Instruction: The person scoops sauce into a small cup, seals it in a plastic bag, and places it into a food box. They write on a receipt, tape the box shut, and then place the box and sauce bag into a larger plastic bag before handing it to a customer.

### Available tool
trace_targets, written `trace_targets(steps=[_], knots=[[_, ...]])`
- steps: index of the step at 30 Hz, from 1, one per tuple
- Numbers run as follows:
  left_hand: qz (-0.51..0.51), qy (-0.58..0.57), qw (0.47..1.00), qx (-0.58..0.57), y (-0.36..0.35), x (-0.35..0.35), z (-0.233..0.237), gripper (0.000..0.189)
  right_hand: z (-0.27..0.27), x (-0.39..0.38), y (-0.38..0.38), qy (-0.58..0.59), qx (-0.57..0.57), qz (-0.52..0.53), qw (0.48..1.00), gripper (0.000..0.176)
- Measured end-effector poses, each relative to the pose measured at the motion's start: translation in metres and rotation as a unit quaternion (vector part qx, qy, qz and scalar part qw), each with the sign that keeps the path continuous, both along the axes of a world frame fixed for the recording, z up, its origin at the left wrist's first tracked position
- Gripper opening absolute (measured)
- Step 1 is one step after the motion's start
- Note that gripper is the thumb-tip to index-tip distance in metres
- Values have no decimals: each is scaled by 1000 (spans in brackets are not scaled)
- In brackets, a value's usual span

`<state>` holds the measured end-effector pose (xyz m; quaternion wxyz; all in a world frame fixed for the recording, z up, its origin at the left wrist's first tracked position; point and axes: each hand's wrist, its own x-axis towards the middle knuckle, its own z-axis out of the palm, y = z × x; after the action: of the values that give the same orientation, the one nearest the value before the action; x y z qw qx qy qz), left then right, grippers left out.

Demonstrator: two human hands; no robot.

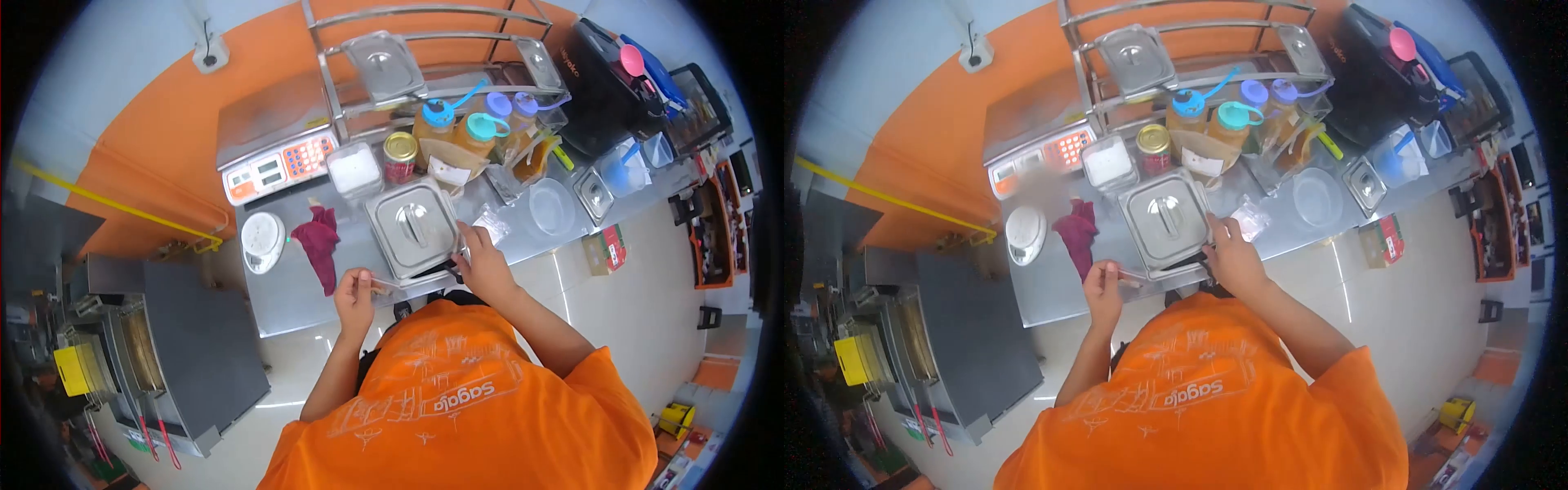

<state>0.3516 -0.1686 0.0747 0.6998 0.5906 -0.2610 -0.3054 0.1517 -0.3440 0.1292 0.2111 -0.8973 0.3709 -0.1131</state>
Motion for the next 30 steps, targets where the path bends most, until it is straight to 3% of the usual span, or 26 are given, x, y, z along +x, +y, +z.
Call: trace_targets(steps=[4,5,6,10,12,17,19,22,23,27,30], knots=[[28,-29,999,-4,-5,11,-1,23,-31,8,-25,-112,-75,-76,988,70],[24,-34,999,-13,-7,13,-2,23,-27,18,-34,-112,94,-138,980,66],[33,-31,999,-4,-7,15,-3,22,-24,24,-42,-110,263,-194,939,63],[48,-22,999,4,-7,18,4,23,-50,24,-69,-74,370,-163,912,51],[55,-19,998,8,0,20,1,23,-42,20,-62,-152,440,-135,875,38],[67,-21,997,17,6,21,-5,24,-35,19,-62,-177,478,-139,849,47],[72,-31,996,36,8,21,-3,24,-24,28,-64,-178,536,-186,804,59],[82,-52,994,41,13,23,-4,24,-40,29,-74,-148,527,-162,821,51],[83,-55,994,35,14,24,-4,24,-59,28,-76,-210,534,-152,805,46],[86,-28,996,22,20,27,-6,23,-62,19,-78,-224,585,-95,773,45],[99,-37,994,27,25,31,-3,23,-79,23,-64,-334,595,-75,727,47]])
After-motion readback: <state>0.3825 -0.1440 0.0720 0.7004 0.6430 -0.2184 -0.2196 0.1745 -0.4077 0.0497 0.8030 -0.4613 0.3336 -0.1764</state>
